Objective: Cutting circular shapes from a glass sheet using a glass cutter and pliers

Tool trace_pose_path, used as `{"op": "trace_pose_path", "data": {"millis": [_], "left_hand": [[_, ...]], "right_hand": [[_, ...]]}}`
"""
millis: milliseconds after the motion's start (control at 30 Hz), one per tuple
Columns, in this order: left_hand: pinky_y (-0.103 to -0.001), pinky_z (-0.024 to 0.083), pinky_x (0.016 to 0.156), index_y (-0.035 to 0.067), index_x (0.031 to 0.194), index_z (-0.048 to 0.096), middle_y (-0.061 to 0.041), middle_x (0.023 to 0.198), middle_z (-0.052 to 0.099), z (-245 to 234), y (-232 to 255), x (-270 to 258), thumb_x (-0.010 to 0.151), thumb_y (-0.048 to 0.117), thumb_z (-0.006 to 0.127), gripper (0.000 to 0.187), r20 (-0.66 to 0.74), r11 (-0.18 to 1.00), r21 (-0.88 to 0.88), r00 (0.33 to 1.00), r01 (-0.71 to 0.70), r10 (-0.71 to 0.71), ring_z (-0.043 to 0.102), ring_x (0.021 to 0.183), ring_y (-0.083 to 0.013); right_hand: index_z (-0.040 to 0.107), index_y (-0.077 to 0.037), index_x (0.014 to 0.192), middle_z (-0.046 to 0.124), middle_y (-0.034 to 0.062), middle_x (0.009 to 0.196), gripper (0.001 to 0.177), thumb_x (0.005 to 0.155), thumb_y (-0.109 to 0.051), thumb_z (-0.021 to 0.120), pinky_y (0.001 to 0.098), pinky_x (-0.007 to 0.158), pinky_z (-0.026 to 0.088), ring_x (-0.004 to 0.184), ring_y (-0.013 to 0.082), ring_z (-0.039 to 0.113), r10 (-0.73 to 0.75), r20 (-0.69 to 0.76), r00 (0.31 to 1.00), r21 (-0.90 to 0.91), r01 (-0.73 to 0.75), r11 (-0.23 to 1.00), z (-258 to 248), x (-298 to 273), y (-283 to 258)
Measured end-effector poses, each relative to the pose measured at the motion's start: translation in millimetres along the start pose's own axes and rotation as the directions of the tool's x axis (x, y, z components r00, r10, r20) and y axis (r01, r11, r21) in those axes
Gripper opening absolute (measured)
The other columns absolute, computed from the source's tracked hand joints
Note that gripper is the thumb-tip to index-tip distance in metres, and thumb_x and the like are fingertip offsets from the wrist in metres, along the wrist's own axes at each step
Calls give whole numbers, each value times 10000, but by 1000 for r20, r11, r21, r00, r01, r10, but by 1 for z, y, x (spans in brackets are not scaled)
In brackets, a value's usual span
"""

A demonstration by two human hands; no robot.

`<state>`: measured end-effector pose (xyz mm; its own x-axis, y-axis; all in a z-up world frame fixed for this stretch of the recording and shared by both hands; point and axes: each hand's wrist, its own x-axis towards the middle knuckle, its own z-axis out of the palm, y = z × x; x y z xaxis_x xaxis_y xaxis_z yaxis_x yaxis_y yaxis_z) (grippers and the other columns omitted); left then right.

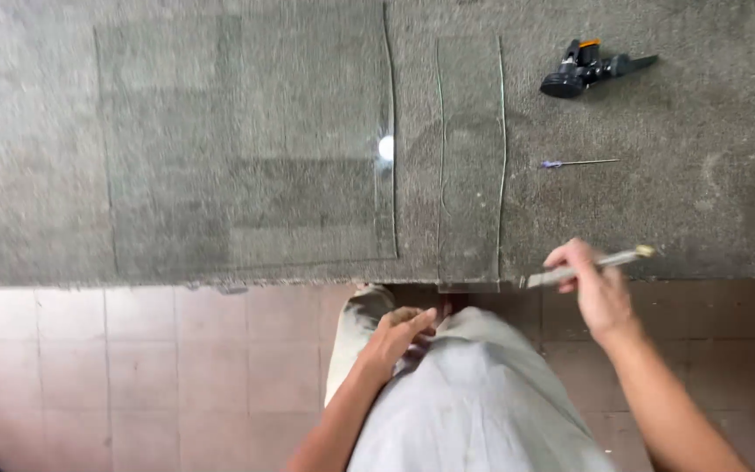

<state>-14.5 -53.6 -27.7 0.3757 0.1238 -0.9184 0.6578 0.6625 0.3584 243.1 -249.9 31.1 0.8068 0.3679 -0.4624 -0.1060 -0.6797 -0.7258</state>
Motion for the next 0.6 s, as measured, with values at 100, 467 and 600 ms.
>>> {"op": "trace_pose_path", "data": {"millis": [100, 467, 600], "left_hand": [[-374, 643, 756, 28, 1302, 656, -138, 1036, 747, 42, -2, 22, 843, 404, 863, 629, -68, 982, -187, 998, -29, 16, 746, 906, -242], [-214, 595, 599, 94, 812, 624, -95, 775, 699, 147, -17, 73, 908, 335, 808, 318, -649, 650, -525, 753, -549, 111, 680, 704, -124], [-284, 610, 646, 44, 870, 666, -142, 799, 704, 158, -43, 89, 913, 347, 797, 333, -731, 661, -481, 680, -576, 61, 663, 724, -158]], "right_hand": [[710, -33, 1038, 550, 149, 620, 446, 1225, -342, 448, 293, 479, 482, 490, 212, 537, -236, 13, 972, -34, 237, 971, -45, 16, -28], [787, -53, 958, 710, 182, 715, 93, 870, -58, 815, 378, 543, 531, 604, 260, 689, -486, 414, 770, -275, 614, 739, -95, 94, -38], [768, 34, 933, 698, 174, 623, 56, 934, 15, 716, 298, 498, 556, 490, 201, 650, -536, 605, 589, -16, 682, 731, -67, 79, -81]]}}
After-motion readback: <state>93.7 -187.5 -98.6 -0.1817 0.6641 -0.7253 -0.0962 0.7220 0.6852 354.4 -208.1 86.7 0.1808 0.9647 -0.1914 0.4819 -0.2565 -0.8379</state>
